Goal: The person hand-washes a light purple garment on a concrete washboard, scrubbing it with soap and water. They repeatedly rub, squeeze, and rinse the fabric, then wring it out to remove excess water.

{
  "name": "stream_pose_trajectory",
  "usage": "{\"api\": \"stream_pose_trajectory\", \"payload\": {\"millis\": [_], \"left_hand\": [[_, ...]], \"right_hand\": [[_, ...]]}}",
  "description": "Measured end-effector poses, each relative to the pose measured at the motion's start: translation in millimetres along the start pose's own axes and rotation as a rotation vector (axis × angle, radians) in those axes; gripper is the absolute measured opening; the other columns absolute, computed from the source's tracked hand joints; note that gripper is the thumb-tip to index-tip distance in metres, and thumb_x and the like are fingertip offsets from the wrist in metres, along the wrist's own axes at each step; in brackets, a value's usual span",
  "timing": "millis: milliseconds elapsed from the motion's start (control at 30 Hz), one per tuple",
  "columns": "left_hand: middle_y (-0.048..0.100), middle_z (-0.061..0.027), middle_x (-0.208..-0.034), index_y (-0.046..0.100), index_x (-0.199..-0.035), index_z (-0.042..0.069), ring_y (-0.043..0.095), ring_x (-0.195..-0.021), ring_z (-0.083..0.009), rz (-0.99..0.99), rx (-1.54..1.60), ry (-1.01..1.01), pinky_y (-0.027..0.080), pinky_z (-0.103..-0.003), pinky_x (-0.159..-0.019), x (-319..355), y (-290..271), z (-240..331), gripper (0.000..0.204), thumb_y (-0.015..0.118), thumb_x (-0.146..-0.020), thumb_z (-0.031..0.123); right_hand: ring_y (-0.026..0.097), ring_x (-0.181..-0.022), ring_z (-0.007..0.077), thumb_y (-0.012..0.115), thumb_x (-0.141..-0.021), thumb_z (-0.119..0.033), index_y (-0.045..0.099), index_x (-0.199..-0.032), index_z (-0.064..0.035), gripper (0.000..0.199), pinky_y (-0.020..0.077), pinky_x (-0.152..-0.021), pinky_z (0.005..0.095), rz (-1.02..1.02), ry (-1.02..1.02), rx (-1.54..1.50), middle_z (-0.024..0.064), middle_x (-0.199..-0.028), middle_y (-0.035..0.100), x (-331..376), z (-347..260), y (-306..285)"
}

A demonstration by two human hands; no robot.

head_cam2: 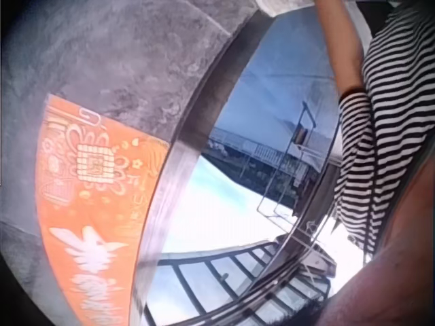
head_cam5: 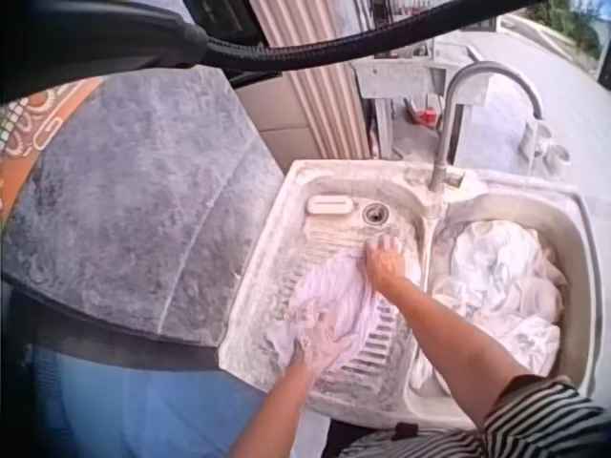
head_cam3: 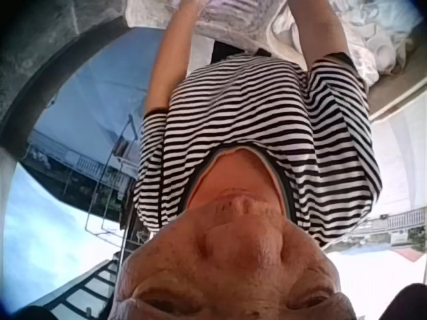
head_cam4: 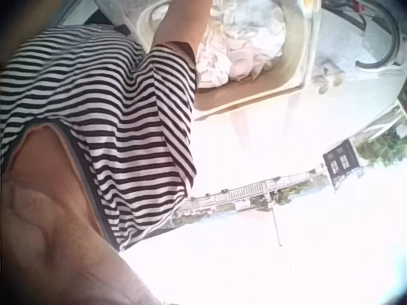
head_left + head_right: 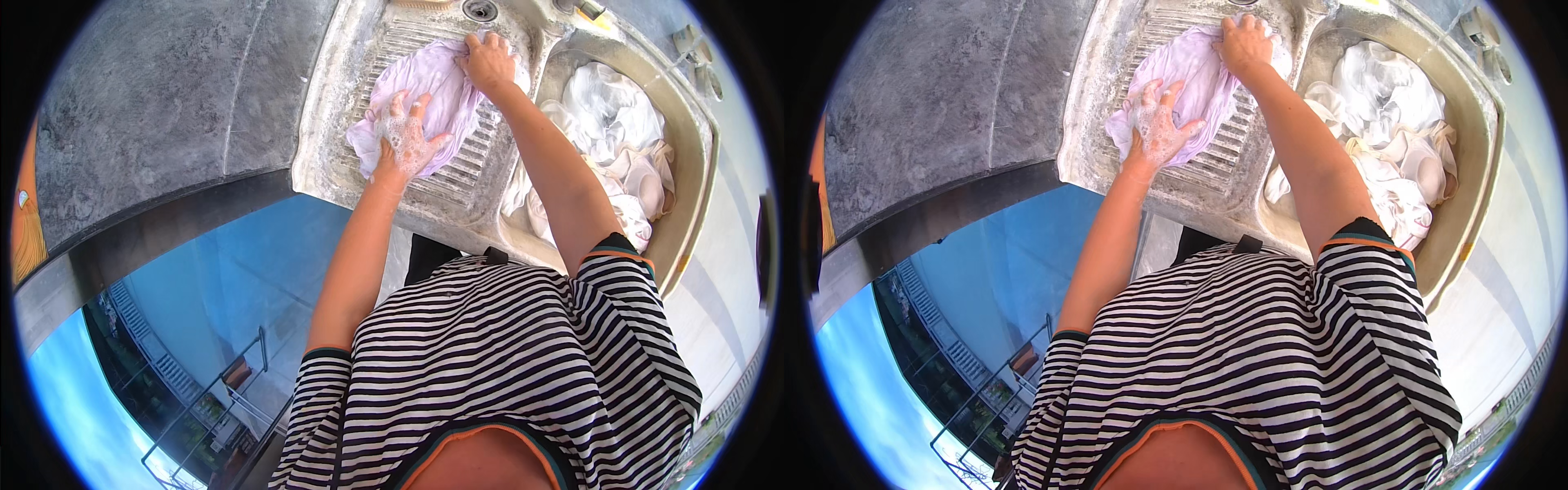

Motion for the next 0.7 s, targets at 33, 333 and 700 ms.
{"api": "stream_pose_trajectory", "payload": {"millis": [33, 333, 700], "left_hand": [[0.051, -0.0181, -0.125, 0.063, -0.122, 0.011, 0.054, -0.11, -0.0369, -0.021, -0.006, -0.057, 0.043, -0.048, -0.098, -1, 8, -9, 0.063, 0.084, -0.069, 0.036], [0.055, -0.0174, -0.101, 0.061, -0.119, 0.004, 0.056, -0.095, -0.037, -0.139, 0.037, 0.203, 0.047, -0.047, -0.08, 31, 5, 8, 0.052, 0.077, -0.077, 0.03], [0.032, -0.0269, -0.147, 0.036, -0.145, 0.002, 0.021, -0.142, -0.0424, -0.295, -0.098, 0.339, 0.003, -0.063, -0.113, -4, 58, -5, 0.098, 0.058, -0.079, 0.07]], "right_hand": [[0.059, -0.108, 0.0244, 0.074, -0.084, -0.039, 0.062, -0.12, -0.0158, 0.044, 0.0506, -0.091, 0.0382, -0.11, -0.02, -0.263, 0.0091, -0.117, 0.061, -11, 2, 9], [0.062, -0.097, 0.0312, 0.063, -0.083, -0.019, 0.061, -0.111, -0.0105, 0.029, 0.051, -0.084, 0.0439, 0.351, -0.073, -0.139, 0.0157, -0.105, 0.064, -67, 107, -3], [0.062, -0.08, 0.0228, 0.07, -0.08, -0.014, 0.058, -0.082, -0.007, 0.015, 0.0545, -0.065, 0.036, 0.117, -0.388, -0.381, 0.0078, -0.086, 0.06, 122, -81, -31]]}}
Point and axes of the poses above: each hand's wrist, its own x-axis away from the middle knuckle, its own y-axis out of the palm, z = x × y, the point moved 7 cm from there along -x, towards the middle knuckle
